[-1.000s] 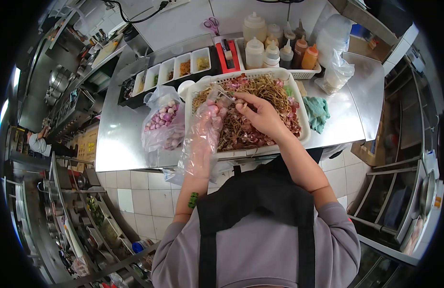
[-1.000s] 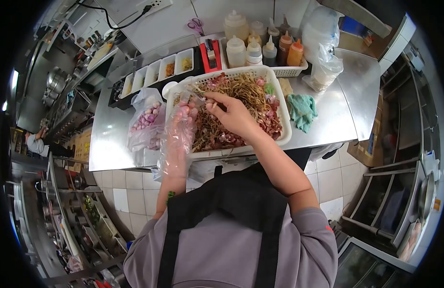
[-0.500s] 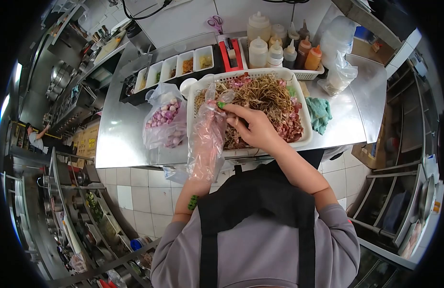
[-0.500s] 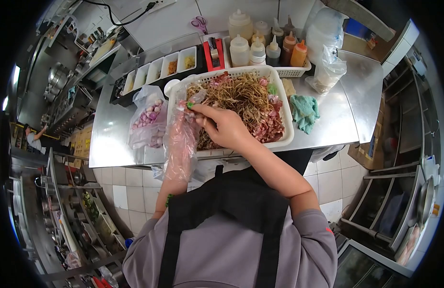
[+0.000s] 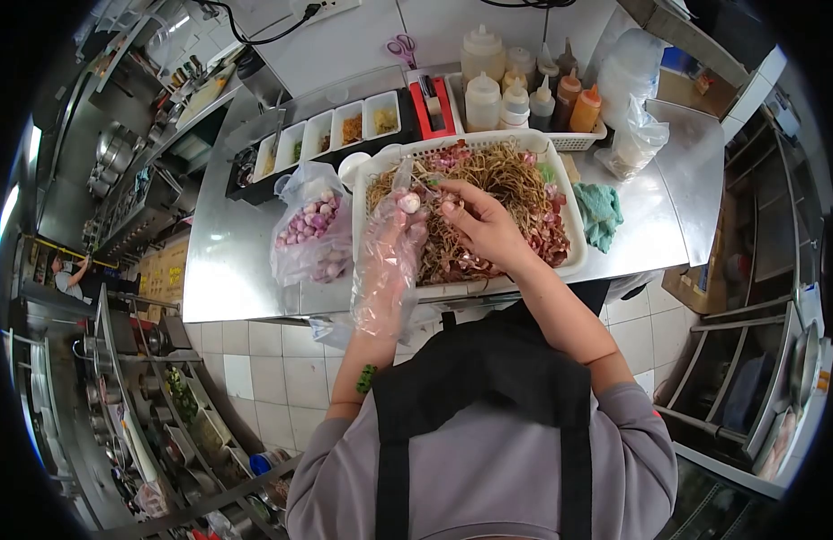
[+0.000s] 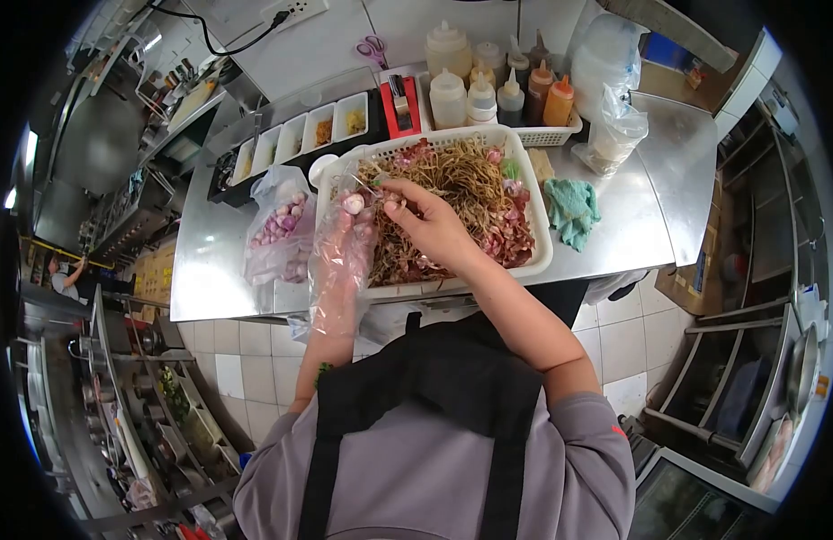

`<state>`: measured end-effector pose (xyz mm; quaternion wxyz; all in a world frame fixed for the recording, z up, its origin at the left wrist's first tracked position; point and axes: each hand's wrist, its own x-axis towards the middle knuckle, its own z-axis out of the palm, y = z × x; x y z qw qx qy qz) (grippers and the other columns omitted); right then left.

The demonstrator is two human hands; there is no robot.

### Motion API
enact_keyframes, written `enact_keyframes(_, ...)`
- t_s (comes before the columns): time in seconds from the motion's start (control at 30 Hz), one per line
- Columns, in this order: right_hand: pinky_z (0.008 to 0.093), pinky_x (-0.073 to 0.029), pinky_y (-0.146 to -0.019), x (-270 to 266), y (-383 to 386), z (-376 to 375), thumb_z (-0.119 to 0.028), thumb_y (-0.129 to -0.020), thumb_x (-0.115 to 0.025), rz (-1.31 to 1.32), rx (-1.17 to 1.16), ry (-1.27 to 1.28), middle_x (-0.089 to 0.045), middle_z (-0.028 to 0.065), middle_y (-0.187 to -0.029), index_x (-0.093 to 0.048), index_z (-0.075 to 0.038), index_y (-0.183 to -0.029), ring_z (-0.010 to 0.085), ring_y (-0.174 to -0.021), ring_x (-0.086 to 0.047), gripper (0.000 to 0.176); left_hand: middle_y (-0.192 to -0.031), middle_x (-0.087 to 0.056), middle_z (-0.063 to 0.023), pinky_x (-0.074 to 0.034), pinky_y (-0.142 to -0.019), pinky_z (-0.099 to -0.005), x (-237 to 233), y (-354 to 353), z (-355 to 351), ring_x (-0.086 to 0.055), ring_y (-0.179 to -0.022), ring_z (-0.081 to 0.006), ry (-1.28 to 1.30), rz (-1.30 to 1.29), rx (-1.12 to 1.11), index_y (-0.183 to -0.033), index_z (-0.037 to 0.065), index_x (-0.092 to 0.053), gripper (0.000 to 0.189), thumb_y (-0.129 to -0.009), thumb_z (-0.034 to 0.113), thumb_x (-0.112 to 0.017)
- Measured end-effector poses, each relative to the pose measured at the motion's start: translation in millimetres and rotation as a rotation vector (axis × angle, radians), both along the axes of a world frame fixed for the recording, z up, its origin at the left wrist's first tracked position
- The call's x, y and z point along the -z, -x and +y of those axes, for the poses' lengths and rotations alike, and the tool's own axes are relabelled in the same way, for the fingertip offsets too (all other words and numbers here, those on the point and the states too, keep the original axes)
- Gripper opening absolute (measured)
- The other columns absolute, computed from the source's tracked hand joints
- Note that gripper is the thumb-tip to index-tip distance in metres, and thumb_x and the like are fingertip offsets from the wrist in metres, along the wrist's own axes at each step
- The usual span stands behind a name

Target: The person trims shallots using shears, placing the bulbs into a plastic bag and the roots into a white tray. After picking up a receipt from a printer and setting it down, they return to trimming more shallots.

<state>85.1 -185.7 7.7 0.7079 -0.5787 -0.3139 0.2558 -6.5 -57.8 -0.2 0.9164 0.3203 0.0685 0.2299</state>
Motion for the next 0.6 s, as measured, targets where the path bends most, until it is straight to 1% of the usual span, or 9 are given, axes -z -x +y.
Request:
enact_keyframes(0.07,0.0291,-0.039,-0.09,-8.4,-0.6,-5.2,-0.019,-0.09,-0.054,-0.026,0.005,0.122,-0.058,0.0085,-0.112,-0.05,-0.005,-0.122,0.0156,-0.105,-0.052,0.035,-0.1,-0.06,-0.009,-0.051,-0.074,-0.027,-6.3,-0.5,-2.5,-0.06,-0.09,-0.0191,-0.001,0.054,-0.059,-0.111,0.0,-0.053,0.027,-0.085,0.006,-0.059)
enact_keyframes(0.1,0.0291,-0.039,-0.09,-12.6,-0.9,-7.3,-0.019,-0.09,-0.054,-0.028,0.003,0.122,-0.058,0.0085,-0.112,-0.05,-0.005,-0.122,0.0156,-0.105,-0.052,0.035,-0.1,-0.06,-0.009,-0.051,-0.074,-0.027,-5.5,-1.0,-0.9,-0.06,-0.09,-0.0191,0.0,0.052,-0.061,-0.111,0.0,-0.053,0.027,-0.085,0.006,-0.059)
enact_keyframes(0.17,0.031,-0.04,-0.09,-21.3,-1.2,-12.2,-0.019,-0.089,-0.054,-0.205,-0.008,0.199,-0.057,0.0129,-0.114,-0.047,-0.006,-0.124,0.021,-0.105,-0.054,0.038,-0.103,-0.06,-0.0103,-0.051,-0.074,-0.0281,-1.4,-2.5,2.7,-0.06,-0.092,-0.0194,0.043,0.005,-0.068,-0.111,0.0,-0.053,0.027,-0.085,0.005,-0.058)
enact_keyframes(0.2,0.031,-0.04,-0.09,-25.4,-1.2,-14.6,-0.019,-0.089,-0.054,-0.206,-0.011,0.199,-0.057,0.0129,-0.114,-0.047,-0.006,-0.124,0.021,-0.105,-0.054,0.038,-0.103,-0.06,-0.0103,-0.051,-0.074,-0.0281,-0.3,-2.7,4.4,-0.06,-0.092,-0.0194,0.044,0.004,-0.071,-0.111,0.0,-0.053,0.027,-0.085,0.005,-0.058)
enact_keyframes(0.27,0.0315,-0.042,-0.085,-31.6,-0.9,-18.6,-0.018,-0.088,-0.055,-0.42,-0.053,0.187,-0.061,0.0145,-0.105,-0.045,-0.008,-0.127,0.0245,-0.095,-0.059,0.041,-0.104,-0.06,-0.0108,-0.051,-0.075,-0.029,1.4,-2.4,6.3,-0.059,-0.093,-0.0193,-0.052,0.001,-0.11,-0.11,0.0,-0.054,0.028,-0.084,0.006,-0.06)
enact_keyframes(0.3,0.0315,-0.042,-0.085,-33.0,-1.2,-18.3,-0.018,-0.088,-0.055,-0.419,-0.053,0.188,-0.061,0.0145,-0.105,-0.045,-0.008,-0.127,0.0245,-0.095,-0.059,0.041,-0.104,-0.06,-0.0108,-0.051,-0.075,-0.029,-1.0,-1.6,5.0,-0.059,-0.093,-0.0193,-0.051,0.002,-0.11,-0.11,0.0,-0.054,0.028,-0.084,0.006,-0.06)
enact_keyframes(0.37,0.032,-0.045,-0.079,-34.9,-3.7,-16.3,-0.015,-0.087,-0.055,-0.492,-0.096,0.162,-0.063,0.0138,-0.095,-0.049,-0.009,-0.123,0.025,-0.084,-0.061,0.038,-0.101,-0.061,-0.0099,-0.05,-0.076,-0.0281,-9.4,1.1,0.9,-0.059,-0.092,-0.0182,-0.176,0.082,-0.187,-0.109,0.0,-0.055,0.028,-0.083,0.01,-0.062)
enact_keyframes(0.47,0.0321,-0.046,-0.075,-28.2,-6.8,-11.6,-0.013,-0.086,-0.056,-0.583,-0.087,0.138,-0.064,0.012,-0.087,-0.053,-0.01,-0.119,0.0237,-0.078,-0.061,0.033,-0.098,-0.062,-0.0091,-0.049,-0.077,-0.0271,-16.4,3.6,-1.2,-0.059,-0.09,-0.0165,-0.255,0.142,-0.22,-0.107,-0.001,-0.057,0.029,-0.081,0.011,-0.063)
enact_keyframes(0.6,0.0316,-0.046,-0.074,-29.5,-2.9,-10.4,-0.01,-0.085,-0.056,-0.527,-0.107,0.157,-0.064,0.0124,-0.089,-0.056,-0.01,-0.115,0.0235,-0.078,-0.06,0.03,-0.099,-0.062,-0.0092,-0.048,-0.078,-0.0265,-17.3,7.6,1.4,-0.059,-0.089,-0.0152,-0.335,0.088,-0.221,-0.106,-0.002,-0.059,0.028,-0.08,0.008,-0.063)
